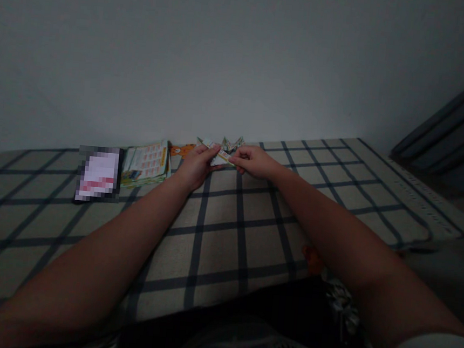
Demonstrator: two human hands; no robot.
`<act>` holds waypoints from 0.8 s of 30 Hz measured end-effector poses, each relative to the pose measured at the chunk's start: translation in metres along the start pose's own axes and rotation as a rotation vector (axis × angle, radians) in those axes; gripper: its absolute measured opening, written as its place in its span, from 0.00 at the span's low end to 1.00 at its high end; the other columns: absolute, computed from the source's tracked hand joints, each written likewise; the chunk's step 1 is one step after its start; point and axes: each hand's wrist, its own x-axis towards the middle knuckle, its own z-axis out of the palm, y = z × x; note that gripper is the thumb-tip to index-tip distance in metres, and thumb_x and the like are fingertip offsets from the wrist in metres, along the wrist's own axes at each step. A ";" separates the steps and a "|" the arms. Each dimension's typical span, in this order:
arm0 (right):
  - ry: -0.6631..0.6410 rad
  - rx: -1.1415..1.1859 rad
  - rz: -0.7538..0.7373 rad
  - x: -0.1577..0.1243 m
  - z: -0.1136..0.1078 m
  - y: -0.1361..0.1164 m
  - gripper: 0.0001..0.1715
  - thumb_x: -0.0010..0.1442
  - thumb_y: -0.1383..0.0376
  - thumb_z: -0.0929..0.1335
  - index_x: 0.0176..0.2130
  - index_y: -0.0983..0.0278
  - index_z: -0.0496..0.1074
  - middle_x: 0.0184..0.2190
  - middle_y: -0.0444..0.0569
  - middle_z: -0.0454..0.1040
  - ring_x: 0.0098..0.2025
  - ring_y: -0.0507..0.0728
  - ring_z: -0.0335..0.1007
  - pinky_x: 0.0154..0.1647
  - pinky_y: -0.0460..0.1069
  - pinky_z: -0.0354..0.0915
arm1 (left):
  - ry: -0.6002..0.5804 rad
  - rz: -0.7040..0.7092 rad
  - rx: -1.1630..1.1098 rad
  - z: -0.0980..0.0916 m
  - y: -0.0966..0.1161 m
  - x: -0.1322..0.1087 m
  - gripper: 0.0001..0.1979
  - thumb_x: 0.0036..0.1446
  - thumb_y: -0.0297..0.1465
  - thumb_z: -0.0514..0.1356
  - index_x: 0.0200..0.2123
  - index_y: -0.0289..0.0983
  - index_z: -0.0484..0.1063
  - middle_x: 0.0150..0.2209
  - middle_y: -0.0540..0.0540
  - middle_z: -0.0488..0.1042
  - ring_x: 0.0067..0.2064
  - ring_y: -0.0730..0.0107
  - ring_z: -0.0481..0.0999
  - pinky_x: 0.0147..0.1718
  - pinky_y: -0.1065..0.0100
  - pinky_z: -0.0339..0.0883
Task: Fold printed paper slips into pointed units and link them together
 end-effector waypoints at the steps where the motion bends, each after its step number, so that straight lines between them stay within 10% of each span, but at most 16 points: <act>1: -0.004 -0.005 -0.001 0.000 0.000 0.001 0.19 0.68 0.61 0.71 0.27 0.63 0.67 0.22 0.42 0.71 0.26 0.50 0.66 0.30 0.45 0.61 | -0.002 0.002 -0.003 0.000 0.000 0.000 0.21 0.47 0.45 0.78 0.31 0.37 0.75 0.33 0.47 0.81 0.36 0.67 0.81 0.32 0.70 0.78; 24: -0.073 -0.063 -0.009 0.000 0.000 0.006 0.15 0.70 0.58 0.69 0.34 0.66 0.73 0.25 0.42 0.70 0.26 0.50 0.67 0.30 0.46 0.59 | -0.098 -0.010 0.001 -0.002 -0.010 0.007 0.18 0.54 0.44 0.75 0.31 0.34 0.80 0.31 0.44 0.82 0.31 0.67 0.80 0.38 0.64 0.75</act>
